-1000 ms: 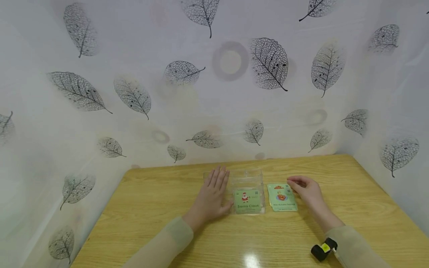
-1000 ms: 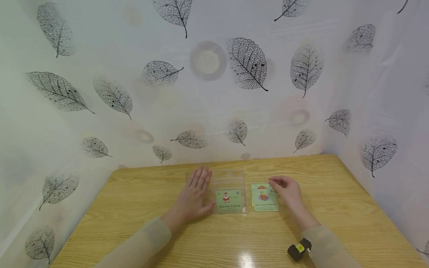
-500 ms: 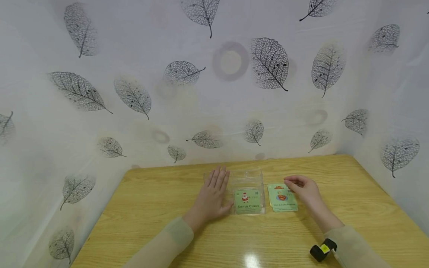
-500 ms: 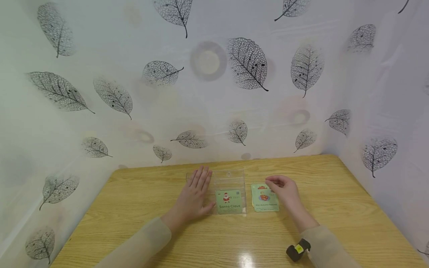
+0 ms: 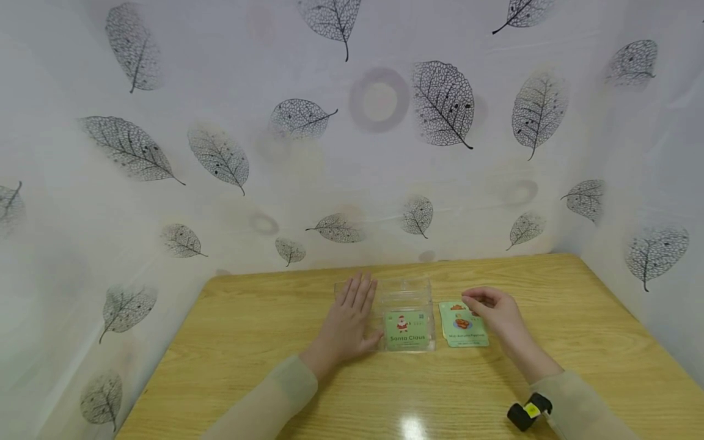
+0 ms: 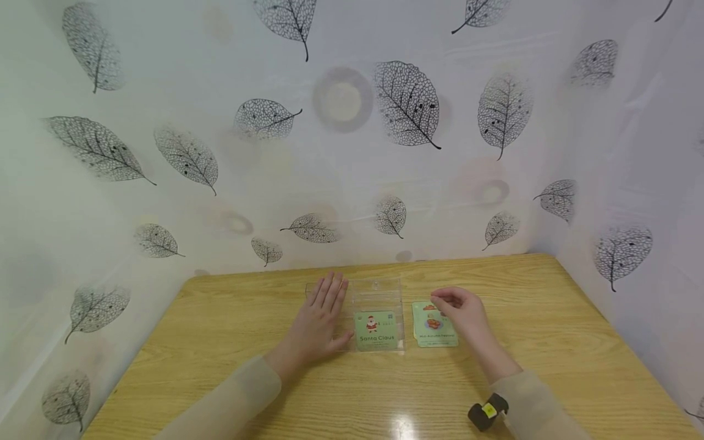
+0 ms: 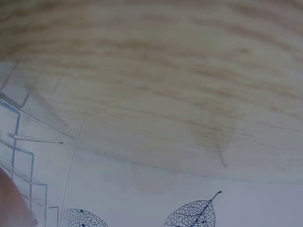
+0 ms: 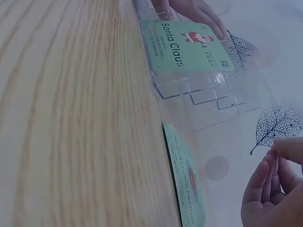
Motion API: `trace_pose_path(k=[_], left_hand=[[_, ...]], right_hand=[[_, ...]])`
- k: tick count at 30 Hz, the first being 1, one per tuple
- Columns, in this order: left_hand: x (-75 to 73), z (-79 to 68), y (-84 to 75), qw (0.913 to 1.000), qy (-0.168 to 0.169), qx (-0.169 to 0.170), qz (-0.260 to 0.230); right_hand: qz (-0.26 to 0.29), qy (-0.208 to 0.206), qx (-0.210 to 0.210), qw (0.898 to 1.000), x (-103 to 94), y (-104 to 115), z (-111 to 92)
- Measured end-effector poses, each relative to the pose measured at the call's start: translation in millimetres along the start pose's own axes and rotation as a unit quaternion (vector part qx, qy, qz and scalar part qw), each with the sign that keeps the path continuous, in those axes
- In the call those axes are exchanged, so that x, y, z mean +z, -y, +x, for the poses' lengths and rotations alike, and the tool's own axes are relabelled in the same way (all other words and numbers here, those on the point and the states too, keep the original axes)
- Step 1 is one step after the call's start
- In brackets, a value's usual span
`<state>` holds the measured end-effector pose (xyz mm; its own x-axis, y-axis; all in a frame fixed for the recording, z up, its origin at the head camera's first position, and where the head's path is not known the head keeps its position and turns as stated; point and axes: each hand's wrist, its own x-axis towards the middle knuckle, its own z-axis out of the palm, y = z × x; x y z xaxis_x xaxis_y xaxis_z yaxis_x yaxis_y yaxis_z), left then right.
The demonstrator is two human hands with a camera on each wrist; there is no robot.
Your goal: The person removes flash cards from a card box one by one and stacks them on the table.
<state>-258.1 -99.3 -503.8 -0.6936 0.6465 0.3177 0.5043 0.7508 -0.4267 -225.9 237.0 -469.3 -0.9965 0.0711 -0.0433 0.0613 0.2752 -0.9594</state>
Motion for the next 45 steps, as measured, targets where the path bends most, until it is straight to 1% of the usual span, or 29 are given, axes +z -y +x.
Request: trace_pose_path(k=[15, 27, 36, 45], left_hand=[[-1.8, -0.3, 0.8, 0.9999, 0.013, -0.002, -0.001], [-1.7, 0.2, 0.7, 0.9999, 0.012, 0.0, -0.003], [-4.8, 0.1, 0.1, 0.9994, 0.029, -0.002, -0.016], [-6.4, 0.0, 0.2, 0.9994, 0.03, -0.002, -0.019]], right_hand=[[0.007, 0.014, 0.001, 1.0, 6.9, 6.4, -3.5], [0.015, 0.027, -0.024, 0.999, 11.4, 10.2, -7.1], [0.011, 0.038, -0.036, 0.999, 16.0, 18.0, -12.4], [0.008, 0.049, -0.047, 0.998, 21.1, 24.8, -16.7]])
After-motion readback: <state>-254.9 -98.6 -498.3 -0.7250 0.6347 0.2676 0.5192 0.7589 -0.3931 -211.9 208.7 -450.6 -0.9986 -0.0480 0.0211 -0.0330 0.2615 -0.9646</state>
